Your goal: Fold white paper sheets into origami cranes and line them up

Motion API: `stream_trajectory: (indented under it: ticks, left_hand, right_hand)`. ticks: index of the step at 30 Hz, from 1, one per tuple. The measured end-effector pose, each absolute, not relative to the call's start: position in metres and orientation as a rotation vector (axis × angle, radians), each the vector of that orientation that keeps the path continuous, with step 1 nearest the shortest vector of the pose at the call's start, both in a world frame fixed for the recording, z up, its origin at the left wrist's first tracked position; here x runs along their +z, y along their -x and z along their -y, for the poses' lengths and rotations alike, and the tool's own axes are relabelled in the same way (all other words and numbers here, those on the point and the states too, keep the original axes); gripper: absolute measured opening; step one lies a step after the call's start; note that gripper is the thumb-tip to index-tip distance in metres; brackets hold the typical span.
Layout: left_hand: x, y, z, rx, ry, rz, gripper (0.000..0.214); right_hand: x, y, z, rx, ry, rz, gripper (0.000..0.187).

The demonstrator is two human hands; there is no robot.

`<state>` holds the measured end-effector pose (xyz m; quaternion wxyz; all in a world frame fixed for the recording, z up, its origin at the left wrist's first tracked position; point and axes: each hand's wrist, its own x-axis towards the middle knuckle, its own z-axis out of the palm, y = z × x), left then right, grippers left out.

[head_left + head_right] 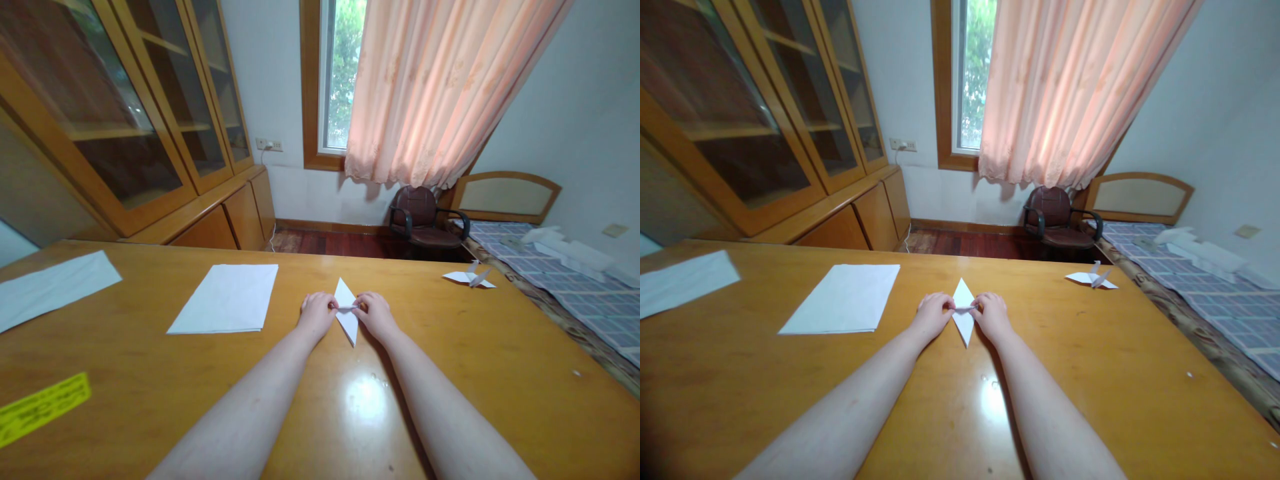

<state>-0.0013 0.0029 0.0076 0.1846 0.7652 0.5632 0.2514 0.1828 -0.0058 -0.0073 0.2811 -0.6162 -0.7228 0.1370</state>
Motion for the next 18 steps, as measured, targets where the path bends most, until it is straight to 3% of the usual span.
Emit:
stream_trajectory:
  ticks: [10, 18]
  left_hand:
    - [0.0040, 0.0011, -0.0047, 0.682, -2.173, -1.588, 0.020]
    - [0.0059, 0.0024, -0.0040, 0.686, -2.172, -1.578, 0.018]
  right_hand:
    - [-0.0037, -0.1826, 0.0075, 0.378, 1.617, 1.937, 0.006]
    - [0.0003, -0.1802, 0.0078, 0.417, 1.469, 1.917, 0.007]
